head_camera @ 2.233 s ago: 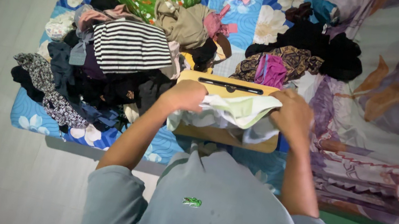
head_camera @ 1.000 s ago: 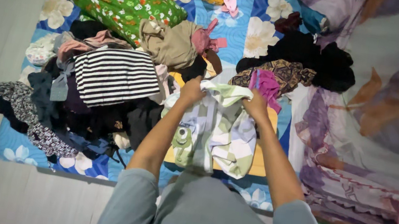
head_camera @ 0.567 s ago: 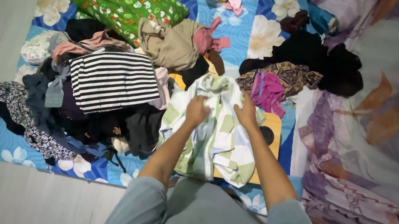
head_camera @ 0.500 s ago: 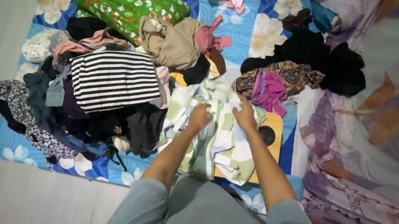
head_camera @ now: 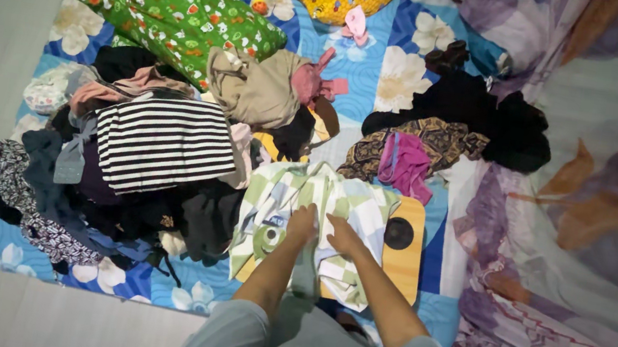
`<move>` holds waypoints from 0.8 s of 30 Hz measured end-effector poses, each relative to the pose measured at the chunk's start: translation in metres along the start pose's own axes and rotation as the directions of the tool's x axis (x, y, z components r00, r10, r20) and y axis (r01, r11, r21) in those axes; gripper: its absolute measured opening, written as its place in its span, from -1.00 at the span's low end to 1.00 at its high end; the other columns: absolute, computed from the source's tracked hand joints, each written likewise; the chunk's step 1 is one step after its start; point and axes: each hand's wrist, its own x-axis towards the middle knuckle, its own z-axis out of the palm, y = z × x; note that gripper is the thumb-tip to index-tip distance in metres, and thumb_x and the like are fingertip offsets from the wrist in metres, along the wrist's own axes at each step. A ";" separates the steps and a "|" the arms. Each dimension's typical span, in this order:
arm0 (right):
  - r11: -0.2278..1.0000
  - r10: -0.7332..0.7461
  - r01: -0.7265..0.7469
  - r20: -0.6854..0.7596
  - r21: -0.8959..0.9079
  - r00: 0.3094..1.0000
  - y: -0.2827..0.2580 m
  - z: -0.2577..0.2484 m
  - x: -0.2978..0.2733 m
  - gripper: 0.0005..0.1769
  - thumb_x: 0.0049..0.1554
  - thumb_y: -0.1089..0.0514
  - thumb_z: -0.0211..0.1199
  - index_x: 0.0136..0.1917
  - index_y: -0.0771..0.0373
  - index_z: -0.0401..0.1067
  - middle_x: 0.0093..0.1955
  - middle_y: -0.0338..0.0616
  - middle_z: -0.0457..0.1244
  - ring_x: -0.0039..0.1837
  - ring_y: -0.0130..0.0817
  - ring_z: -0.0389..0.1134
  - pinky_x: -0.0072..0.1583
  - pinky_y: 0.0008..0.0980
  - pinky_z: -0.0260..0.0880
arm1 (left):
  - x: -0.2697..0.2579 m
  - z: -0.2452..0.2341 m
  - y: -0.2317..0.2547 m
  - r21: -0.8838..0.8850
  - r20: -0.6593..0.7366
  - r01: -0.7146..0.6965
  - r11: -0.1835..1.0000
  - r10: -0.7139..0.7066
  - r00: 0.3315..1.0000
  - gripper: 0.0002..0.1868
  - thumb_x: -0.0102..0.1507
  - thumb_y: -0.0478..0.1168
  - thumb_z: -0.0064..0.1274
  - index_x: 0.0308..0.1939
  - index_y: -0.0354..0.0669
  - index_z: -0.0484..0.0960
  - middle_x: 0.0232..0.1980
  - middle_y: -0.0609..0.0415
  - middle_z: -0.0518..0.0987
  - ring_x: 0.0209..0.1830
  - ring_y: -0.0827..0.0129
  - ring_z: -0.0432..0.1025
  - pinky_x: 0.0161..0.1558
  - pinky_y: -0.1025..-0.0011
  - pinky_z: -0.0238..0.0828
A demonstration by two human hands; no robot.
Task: The person folds a white and green checkered clothing item on top of a small tray on a bed, then carries it over to a metal closet shelving unit and places it inside.
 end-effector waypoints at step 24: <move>0.973 0.188 -0.198 -0.092 -0.120 0.978 -0.016 0.028 -0.025 -0.18 -0.02 0.10 0.47 0.47 0.08 0.26 0.23 0.19 0.18 0.34 0.10 0.21 0.34 -0.11 0.28 | -0.023 0.008 -0.015 -0.161 0.158 0.203 0.966 -0.178 0.971 -0.48 0.22 0.04 0.12 0.15 -0.18 0.48 0.11 -0.25 0.56 0.14 -0.07 0.49 0.16 0.11 0.43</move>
